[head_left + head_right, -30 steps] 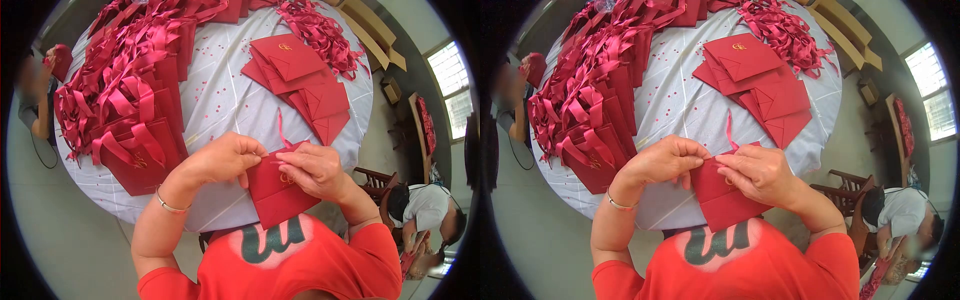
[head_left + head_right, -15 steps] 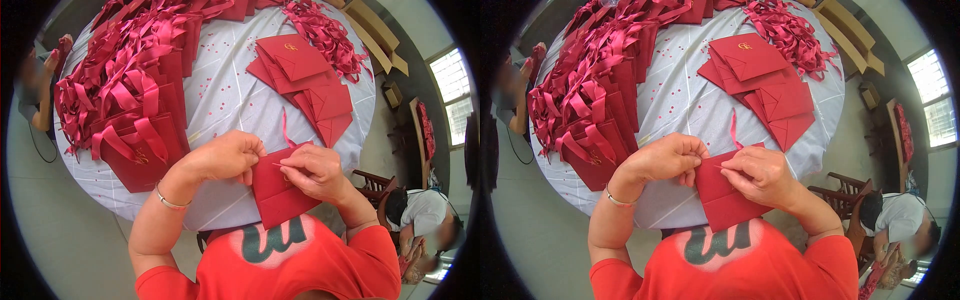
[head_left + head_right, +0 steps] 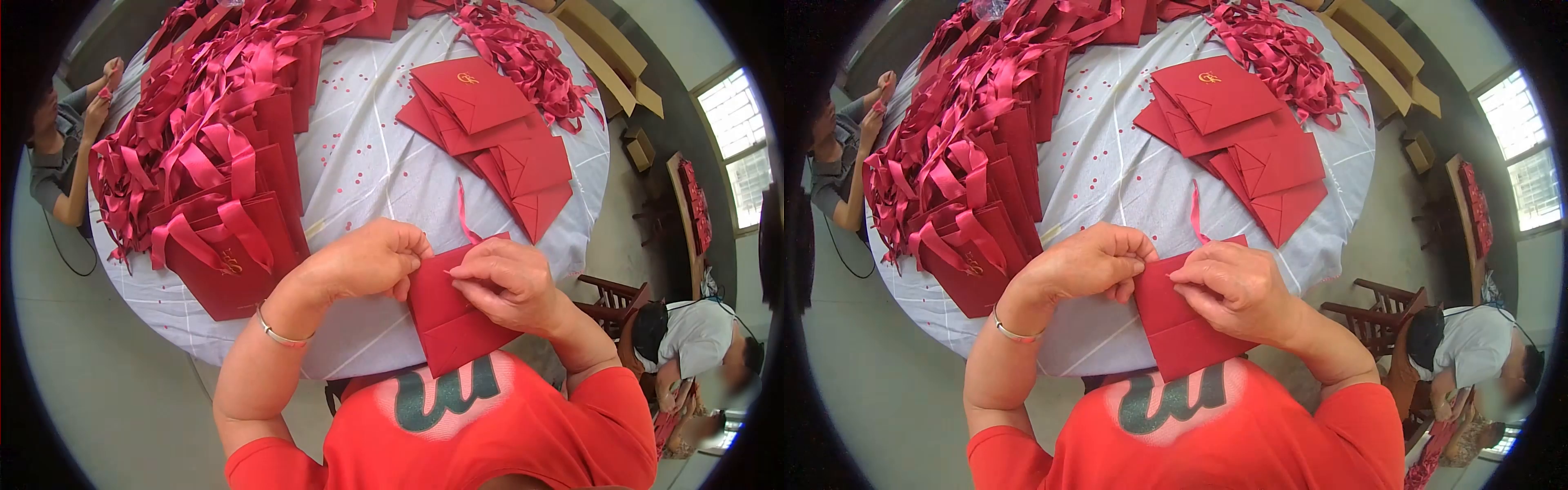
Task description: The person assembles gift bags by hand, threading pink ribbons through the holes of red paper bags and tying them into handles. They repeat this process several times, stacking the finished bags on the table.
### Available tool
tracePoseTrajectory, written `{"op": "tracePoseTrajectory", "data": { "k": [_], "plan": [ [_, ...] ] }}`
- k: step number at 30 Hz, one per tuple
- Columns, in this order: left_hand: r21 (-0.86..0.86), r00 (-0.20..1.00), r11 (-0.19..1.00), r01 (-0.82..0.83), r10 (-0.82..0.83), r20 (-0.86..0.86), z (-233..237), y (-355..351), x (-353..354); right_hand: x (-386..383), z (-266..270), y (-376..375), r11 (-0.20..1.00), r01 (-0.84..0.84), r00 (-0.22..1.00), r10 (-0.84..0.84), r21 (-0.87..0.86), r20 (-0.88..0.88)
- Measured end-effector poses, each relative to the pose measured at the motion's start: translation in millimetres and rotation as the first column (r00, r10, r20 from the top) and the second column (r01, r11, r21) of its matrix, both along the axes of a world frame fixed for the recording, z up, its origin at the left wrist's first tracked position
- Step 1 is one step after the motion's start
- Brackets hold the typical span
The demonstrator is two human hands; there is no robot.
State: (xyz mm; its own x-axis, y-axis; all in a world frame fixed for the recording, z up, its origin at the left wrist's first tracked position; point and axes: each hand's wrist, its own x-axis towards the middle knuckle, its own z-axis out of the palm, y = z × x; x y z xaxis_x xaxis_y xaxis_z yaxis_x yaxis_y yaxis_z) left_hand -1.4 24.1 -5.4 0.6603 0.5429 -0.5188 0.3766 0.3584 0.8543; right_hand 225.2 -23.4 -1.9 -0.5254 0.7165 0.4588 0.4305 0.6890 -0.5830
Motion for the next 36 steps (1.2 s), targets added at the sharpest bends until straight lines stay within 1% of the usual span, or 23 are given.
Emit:
{"op": "tracePoseTrajectory", "data": {
  "k": [2,4,5,7,12,16,23,26,28,32,34,36],
  "plan": [
    [-0.035,0.998,0.999,-0.026,0.028,0.048,-5.9,-0.8,0.3,-1.9,-2.7,-0.1,1.000,-0.016,1.000,0.016,-0.008,-0.001],
    [-0.060,0.997,0.998,-0.032,0.036,0.069,-6.0,-0.8,0.3,-4.4,-6.1,-0.2,0.999,-0.019,1.000,0.020,0.046,-0.011],
    [-0.084,0.995,0.996,-0.037,0.045,0.089,-6.2,-0.7,0.3,-5.2,-6.7,-0.6,0.999,-0.020,1.000,0.020,0.045,-0.011],
    [-0.087,0.995,0.996,-0.033,0.041,0.092,-6.5,-0.7,0.4,-6.2,-7.3,-1.7,0.995,-0.011,0.999,0.006,0.096,0.049],
    [-0.094,0.995,0.995,-0.017,0.026,0.096,-6.2,-0.5,0.2,-7.6,-8.4,-2.6,0.989,-0.016,0.995,0.003,0.145,0.096],
    [-0.043,0.998,0.999,0.000,0.002,0.060,-4.9,-1.1,0.6,-8.7,-8.9,-4.0,0.977,0.001,0.991,-0.029,0.212,0.128],
    [-0.047,0.997,0.999,0.000,0.004,0.077,-8.5,-0.8,0.5,-10.4,-10.2,-4.1,0.978,0.010,0.995,-0.031,0.210,0.099],
    [-0.065,0.997,0.998,-0.023,0.028,0.072,-5.9,-1.5,0.4,-9.2,-9.4,-5.5,0.974,-0.032,0.993,0.005,0.222,0.119],
    [-0.064,0.997,0.998,-0.016,0.020,0.070,-4.2,-1.1,0.1,-5.3,-8.5,-7.9,0.977,-0.083,0.985,0.051,0.199,0.163],
    [-0.074,0.998,0.997,-0.013,0.017,0.060,-7.5,-0.8,-0.3,-0.3,-3.9,-8.5,0.987,-0.076,0.989,0.056,0.145,0.134],
    [-0.067,0.998,0.998,-0.008,0.013,0.060,-7.0,-0.6,-0.4,1.4,-4.4,-7.9,0.994,-0.039,0.995,0.029,0.104,0.097],
    [-0.061,0.998,0.998,-0.004,0.008,0.059,-6.9,-1.0,-0.5,1.4,-3.4,-8.2,0.994,-0.025,0.995,0.015,0.102,0.094]
  ]
}}
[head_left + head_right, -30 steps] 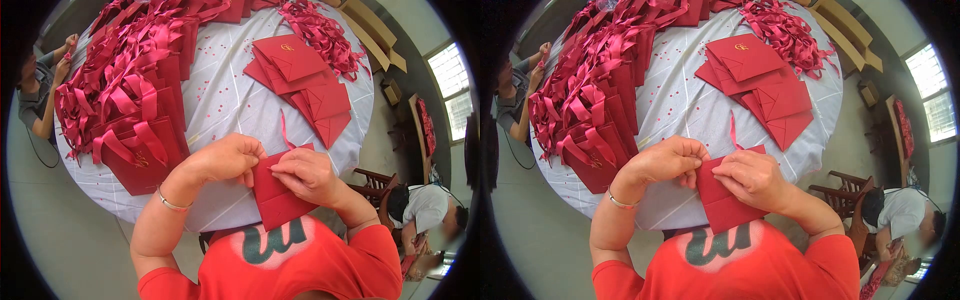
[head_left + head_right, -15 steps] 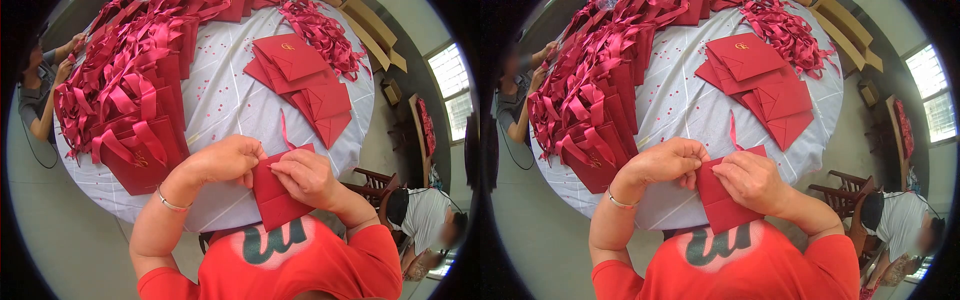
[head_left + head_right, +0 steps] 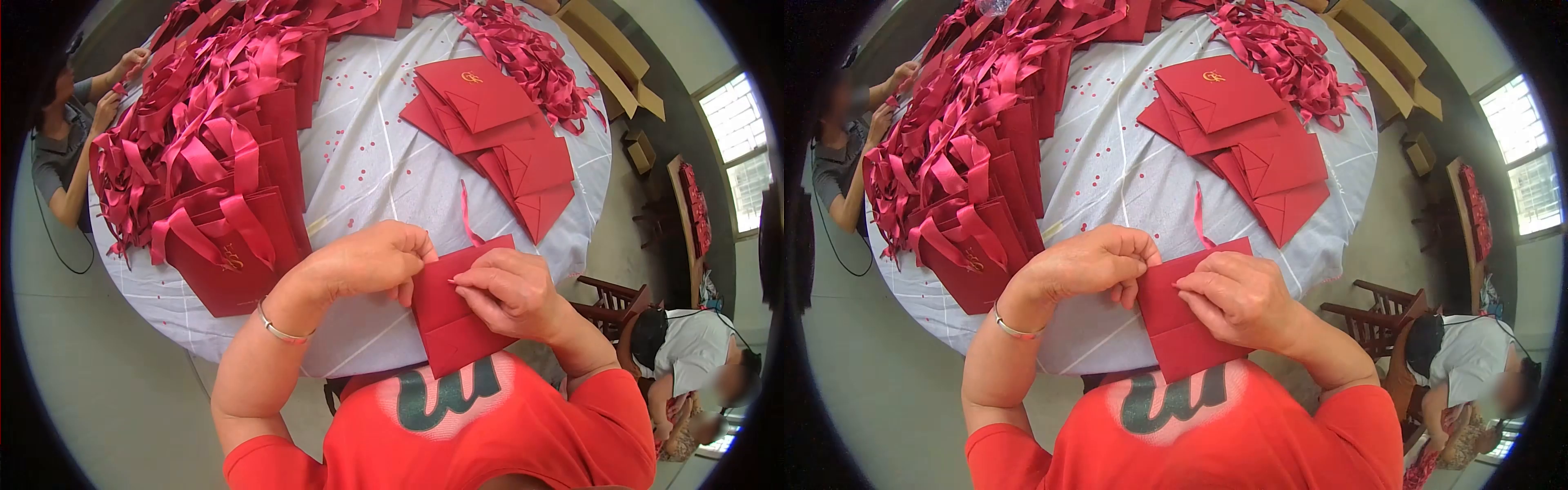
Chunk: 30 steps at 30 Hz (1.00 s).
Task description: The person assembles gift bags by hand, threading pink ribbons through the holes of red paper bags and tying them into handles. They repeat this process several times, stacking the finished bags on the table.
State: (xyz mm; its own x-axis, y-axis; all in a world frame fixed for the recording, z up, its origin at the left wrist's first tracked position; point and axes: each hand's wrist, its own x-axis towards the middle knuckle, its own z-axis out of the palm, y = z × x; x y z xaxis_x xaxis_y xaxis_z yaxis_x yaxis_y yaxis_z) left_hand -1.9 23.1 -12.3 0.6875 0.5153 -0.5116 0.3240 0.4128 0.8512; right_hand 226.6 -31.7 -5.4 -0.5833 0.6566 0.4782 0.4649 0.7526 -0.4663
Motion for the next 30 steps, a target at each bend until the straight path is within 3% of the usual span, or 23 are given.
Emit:
{"op": "tracePoseTrajectory", "data": {
  "k": [6,17,20,22,23,25,27,28,30],
  "plan": [
    [0.071,0.996,0.994,0.086,-0.088,0.024,-0.6,-1.4,2.0,-0.2,-1.8,0.3,0.998,0.046,0.999,-0.047,0.051,0.007],
    [0.111,0.999,0.994,0.000,-0.004,0.036,5.8,-8.7,6.9,-10.6,2.5,-3.9,0.993,0.075,0.993,-0.083,0.095,0.082],
    [0.199,1.000,0.980,0.006,-0.002,-0.023,5.8,-11.0,8.9,-19.2,9.0,-13.6,0.984,0.121,0.965,-0.147,0.129,0.219],
    [0.227,1.000,0.974,-0.019,0.023,-0.014,5.3,-14.6,10.0,-25.1,12.7,-19.2,0.976,0.141,0.888,-0.199,0.167,0.416],
    [0.252,0.999,0.967,-0.047,0.050,-0.002,5.6,-15.3,10.3,-25.7,11.3,-17.4,0.975,0.147,0.887,-0.205,0.169,0.413],
    [0.217,1.000,0.976,-0.030,0.028,0.015,7.6,-12.6,8.1,-25.3,8.3,-6.7,0.992,0.116,0.938,-0.129,0.058,0.321],
    [0.183,1.000,0.983,-0.007,0.002,0.029,10.8,-11.5,7.1,-19.6,19.9,7.4,0.936,0.159,0.984,-0.125,-0.315,0.125],
    [0.210,1.000,0.978,0.002,-0.005,0.014,12.5,-12.4,7.8,-17.0,25.8,11.7,0.868,0.229,0.971,-0.174,-0.440,0.162],
    [0.243,1.000,0.970,0.025,-0.025,-0.002,13.7,-13.8,9.4,-13.1,22.7,16.9,0.911,0.171,0.981,-0.121,-0.375,0.151]
  ]
}}
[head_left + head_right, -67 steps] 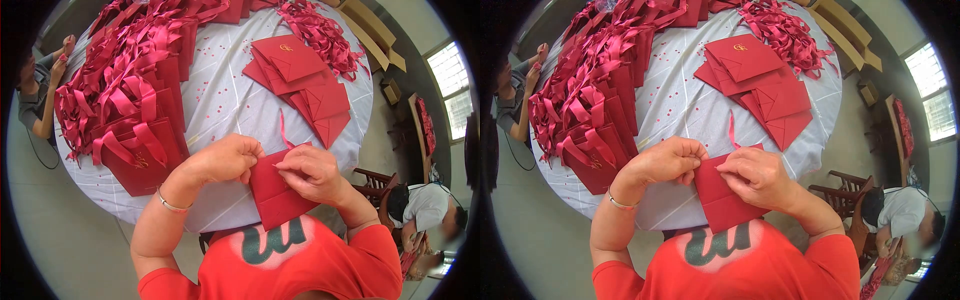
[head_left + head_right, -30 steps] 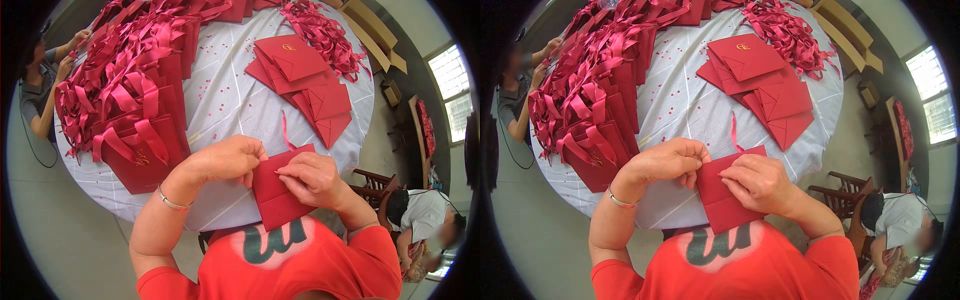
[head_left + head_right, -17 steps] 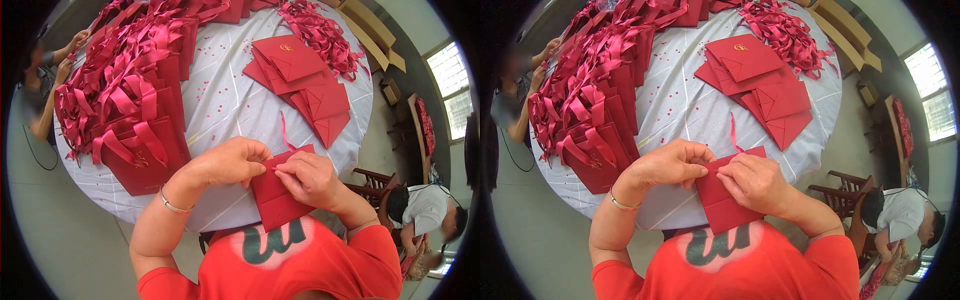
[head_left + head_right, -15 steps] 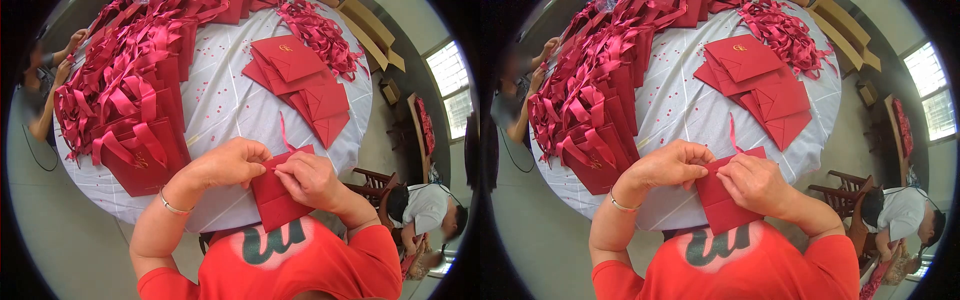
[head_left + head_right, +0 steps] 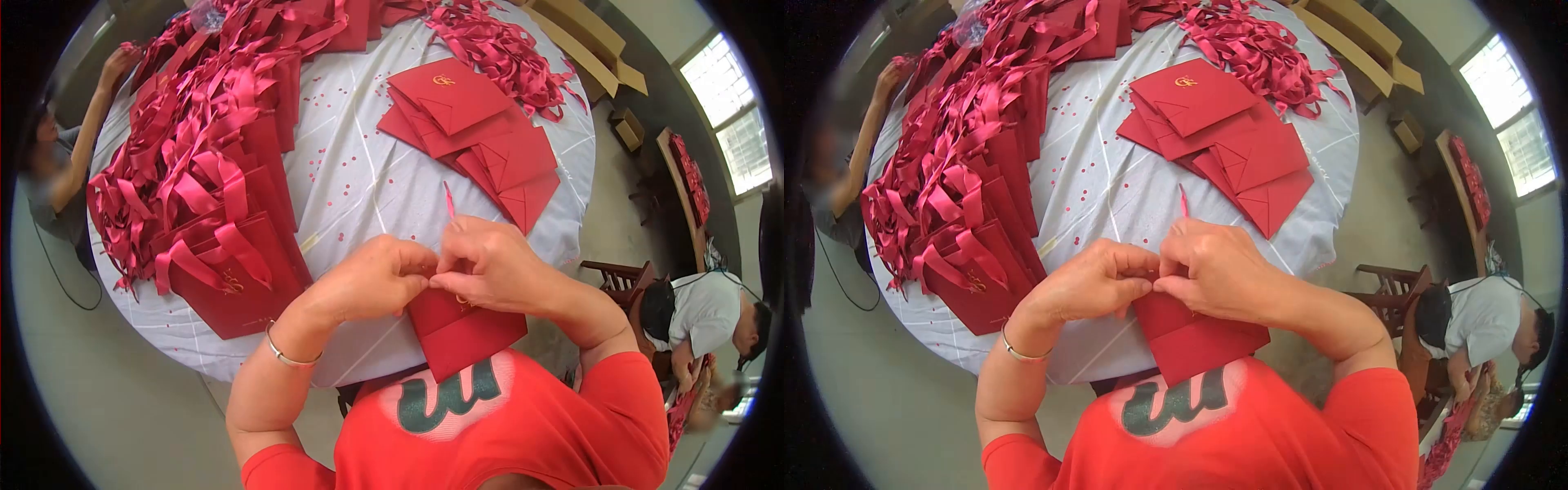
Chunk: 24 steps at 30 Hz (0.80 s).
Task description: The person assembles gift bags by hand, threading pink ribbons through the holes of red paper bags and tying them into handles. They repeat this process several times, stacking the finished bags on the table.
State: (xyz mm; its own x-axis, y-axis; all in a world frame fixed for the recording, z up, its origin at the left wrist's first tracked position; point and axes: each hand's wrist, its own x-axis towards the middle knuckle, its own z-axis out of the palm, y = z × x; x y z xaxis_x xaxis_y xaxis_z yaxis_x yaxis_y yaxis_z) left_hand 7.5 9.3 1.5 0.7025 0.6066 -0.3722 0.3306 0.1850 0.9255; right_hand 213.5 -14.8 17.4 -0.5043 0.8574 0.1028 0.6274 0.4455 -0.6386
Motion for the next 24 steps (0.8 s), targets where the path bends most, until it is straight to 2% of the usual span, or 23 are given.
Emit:
{"op": "tracePoseTrajectory", "data": {
  "k": [1,2,3,4,5,6,7,8,9,11,12,14,15,16,18,24],
  "plan": [
    [0.021,1.000,1.000,0.004,-0.004,0.004,-1.1,-0.9,0.6,2.4,-0.6,3.2,0.994,-0.081,0.997,0.081,0.069,0.008],
    [0.042,1.000,0.999,0.008,-0.009,0.008,-1.3,-2.3,1.0,4.9,3.3,6.7,0.995,-0.070,0.998,0.070,0.073,0.005],
    [0.045,1.000,0.999,0.020,-0.020,0.003,-0.4,-3.7,1.2,7.1,10.6,10.5,0.990,-0.091,0.994,0.084,-0.107,-0.067],
    [0.066,0.999,0.997,-0.040,0.040,-0.002,0.7,-5.3,1.1,9.4,19.1,14.9,0.952,-0.123,0.986,0.085,-0.280,-0.144],
    [0.087,0.995,0.991,-0.099,0.100,-0.005,2.3,-6.6,0.9,12.0,30.2,21.9,0.850,-0.070,0.991,0.001,-0.523,-0.131],
    [0.094,0.996,0.992,-0.085,0.087,-0.011,3.2,-7.5,0.8,16.1,21.7,30.5,0.819,-0.132,0.976,0.009,-0.558,-0.218],
    [0.193,0.996,0.978,-0.079,0.086,-0.024,3.2,-8.2,1.2,20.9,13.5,38.9,0.788,-0.195,0.953,0.010,-0.585,-0.304],
    [0.292,0.996,0.954,-0.069,0.083,-0.035,3.4,-9.1,2.5,22.0,16.6,48.1,0.781,-0.256,0.964,0.161,-0.569,-0.212],
    [0.301,0.997,0.952,-0.048,0.063,-0.041,3.2,-10.9,4.3,19.9,18.4,53.6,0.792,-0.244,0.965,0.144,-0.560,-0.217],
    [0.358,0.990,0.926,-0.124,0.142,-0.024,3.0,-15.7,8.6,12.9,19.6,62.5,0.681,-0.265,0.956,0.276,-0.682,-0.097],
    [0.376,0.988,0.918,-0.126,0.149,-0.032,4.8,-16.8,10.8,11.5,7.7,68.6,0.658,-0.307,0.945,0.294,-0.688,-0.141],
    [0.448,0.990,0.887,-0.115,0.139,-0.021,6.8,-20.4,12.1,3.6,8.6,81.0,0.503,-0.275,0.927,0.366,-0.819,-0.087],
    [0.502,0.987,0.853,-0.143,0.160,0.008,6.7,-22.6,12.6,1.0,4.8,84.5,0.422,-0.303,0.921,0.360,-0.854,-0.149],
    [0.496,0.981,0.849,-0.179,0.191,0.028,6.1,-24.2,13.9,-1.0,3.7,87.5,0.432,-0.304,0.926,0.342,-0.849,-0.158],
    [0.531,0.983,0.832,-0.164,0.181,0.020,11.3,-25.7,13.6,-4.5,1.8,91.2,0.283,-0.319,0.906,0.372,-0.904,-0.204],
    [0.563,0.993,0.821,-0.088,0.119,-0.018,13.5,-25.5,12.0,-0.8,-5.2,85.4,0.285,-0.338,0.922,0.290,-0.897,-0.255]
  ]
}}
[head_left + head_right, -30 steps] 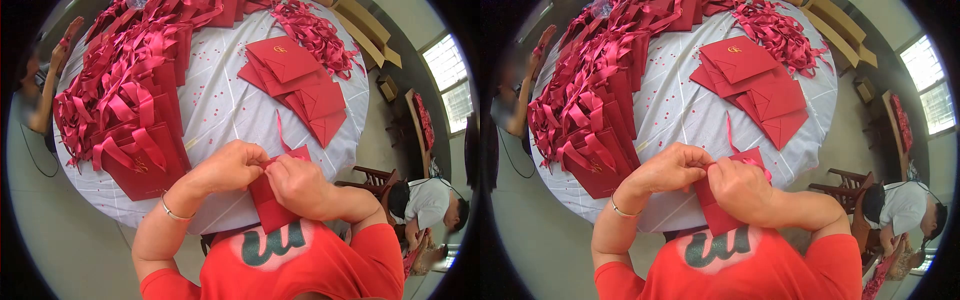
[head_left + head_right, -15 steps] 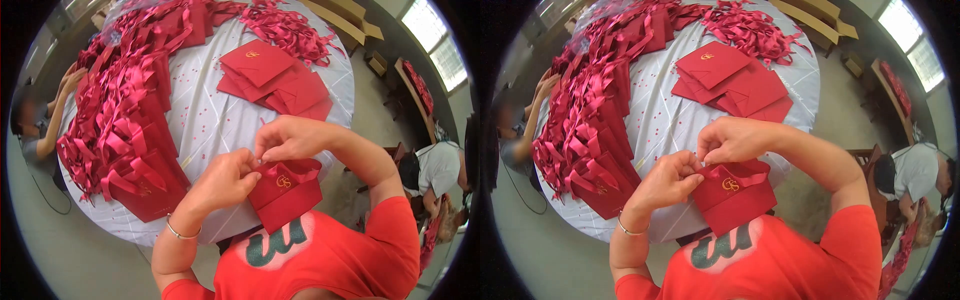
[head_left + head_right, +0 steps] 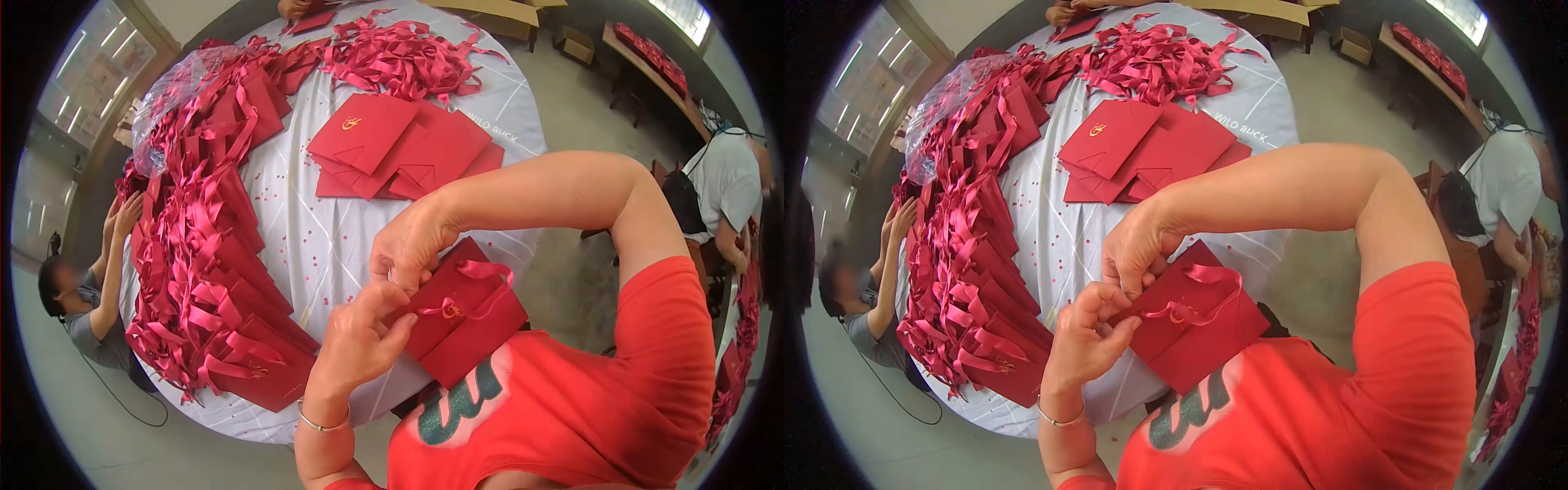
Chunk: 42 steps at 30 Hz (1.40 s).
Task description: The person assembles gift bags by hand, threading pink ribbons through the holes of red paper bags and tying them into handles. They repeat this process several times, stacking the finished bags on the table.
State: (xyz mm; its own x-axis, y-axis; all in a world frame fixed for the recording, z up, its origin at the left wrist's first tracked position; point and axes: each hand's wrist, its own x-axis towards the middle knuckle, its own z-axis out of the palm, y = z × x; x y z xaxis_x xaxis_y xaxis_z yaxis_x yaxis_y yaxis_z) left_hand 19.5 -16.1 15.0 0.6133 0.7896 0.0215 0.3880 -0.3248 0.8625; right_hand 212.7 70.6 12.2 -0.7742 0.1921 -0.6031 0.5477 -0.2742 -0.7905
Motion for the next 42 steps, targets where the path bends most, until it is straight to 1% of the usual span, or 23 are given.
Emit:
{"op": "tracePoseTrajectory", "data": {
  "k": [2,4,5,7,8,11,13,14,17,20,21,22,24,25,27,28,30,31,33,37,39,40,42],
  "plan": [
    [0.096,0.999,0.995,0.017,-0.022,0.043,-0.5,-0.8,3.1,4.2,-0.9,-2.4,0.999,0.045,0.999,-0.045,-0.024,-0.006],
    [0.080,1.000,0.997,0.011,-0.014,0.027,-0.8,-1.4,4.8,6.8,-5.6,-7.5,0.989,0.140,0.990,-0.142,-0.057,-0.022],
    [0.061,1.000,0.998,-0.003,0.002,0.014,-1.2,-1.8,5.7,7.3,-8.5,-11.5,0.988,0.141,0.989,-0.143,-0.058,-0.025],
    [0.038,1.000,0.999,-0.010,0.010,-0.004,-3.1,0.6,7.0,7.4,-12.2,-19.5,0.928,0.364,0.931,-0.362,0.074,-0.045],
    [0.018,1.000,1.000,-0.021,0.021,-0.019,-5.3,1.7,7.2,8.8,-11.9,-21.4,0.931,0.357,0.934,-0.355,0.074,-0.042],
    [-0.070,1.000,0.997,0.014,-0.012,0.017,-16.4,2.5,3.2,11.4,-10.3,-19.7,0.844,0.518,0.855,-0.507,0.136,-0.110],
    [-0.055,1.000,0.998,0.010,-0.009,0.013,-15.3,1.2,7.1,14.0,-14.1,-9.9,0.787,0.598,0.800,-0.573,0.155,-0.179],
    [-0.038,1.000,0.999,0.012,-0.011,0.013,-13.9,0.4,9.1,15.7,-17.1,-6.5,0.789,0.595,0.802,-0.570,0.151,-0.178],
    [-0.080,0.998,0.996,0.028,-0.032,-0.047,-5.8,-0.6,10.7,26.0,-18.4,2.4,0.681,0.563,0.821,-0.525,0.468,-0.224],
    [-0.136,0.998,0.991,0.001,-0.008,-0.056,-13.9,-1.0,9.8,26.3,-15.7,-4.6,0.679,0.518,0.849,-0.484,0.521,-0.213],
    [-0.138,0.998,0.990,-0.005,-0.003,-0.056,-15.3,-0.9,9.7,25.4,-12.2,-6.5,0.662,0.466,0.869,-0.468,0.587,-0.161],
    [-0.133,0.994,0.991,-0.014,-0.001,-0.106,-16.2,0.4,10.2,25.2,-13.2,-6.7,0.665,0.462,0.871,-0.464,0.587,-0.160],
    [-0.128,0.988,0.991,-0.028,0.008,-0.154,-18.3,2.7,10.7,25.4,-16.2,-6.7,0.592,0.498,0.843,-0.502,0.633,-0.194],
    [-0.163,0.988,0.986,-0.038,0.013,-0.152,-19.7,3.8,10.5,25.2,-19.4,-6.7,0.595,0.496,0.845,-0.498,0.633,-0.194],
    [-0.197,0.988,0.979,-0.050,0.020,-0.152,-19.8,3.7,10.3,24.8,-25.8,-7.7,0.426,0.442,0.850,-0.479,0.789,-0.218],
    [-0.187,0.988,0.981,-0.053,0.024,-0.151,-18.7,3.2,10.6,24.1,-23.2,-9.9,0.426,0.442,0.851,-0.477,0.789,-0.219],
    [-0.176,0.988,0.983,-0.056,0.030,-0.149,-18.4,3.2,10.7,22.2,-13.1,-16.3,0.423,0.286,0.915,-0.388,0.860,-0.113],
    [-0.167,0.989,0.985,-0.050,0.026,-0.147,-19.1,3.4,10.6,20.5,-11.1,-18.2,0.423,0.284,0.916,-0.386,0.860,-0.113],
    [-0.156,0.989,0.987,-0.046,0.024,-0.145,-19.1,3.6,9.5,16.9,-9.3,-20.6,0.382,0.158,0.935,-0.354,0.911,-0.014],
    [-0.131,0.987,0.991,-0.029,0.008,-0.162,-14.8,3.6,9.3,14.8,-16.0,-18.7,0.388,0.124,0.935,-0.355,0.913,0.024],
    [-0.111,0.986,0.993,-0.031,0.012,-0.164,-15.5,3.0,8.3,18.0,-14.4,-17.3,0.528,0.304,0.907,-0.415,0.793,-0.071],
    [-0.111,0.989,0.993,-0.028,0.011,-0.150,-17.1,2.8,7.8,19.0,-14.9,-16.9,0.530,0.298,0.909,-0.411,0.794,-0.067],
    [-0.112,0.991,0.993,-0.028,0.013,-0.131,-17.2,2.4,7.7,20.1,-17.4,-16.2,0.608,0.403,0.881,-0.460,0.684,-0.111]
  ]
}}
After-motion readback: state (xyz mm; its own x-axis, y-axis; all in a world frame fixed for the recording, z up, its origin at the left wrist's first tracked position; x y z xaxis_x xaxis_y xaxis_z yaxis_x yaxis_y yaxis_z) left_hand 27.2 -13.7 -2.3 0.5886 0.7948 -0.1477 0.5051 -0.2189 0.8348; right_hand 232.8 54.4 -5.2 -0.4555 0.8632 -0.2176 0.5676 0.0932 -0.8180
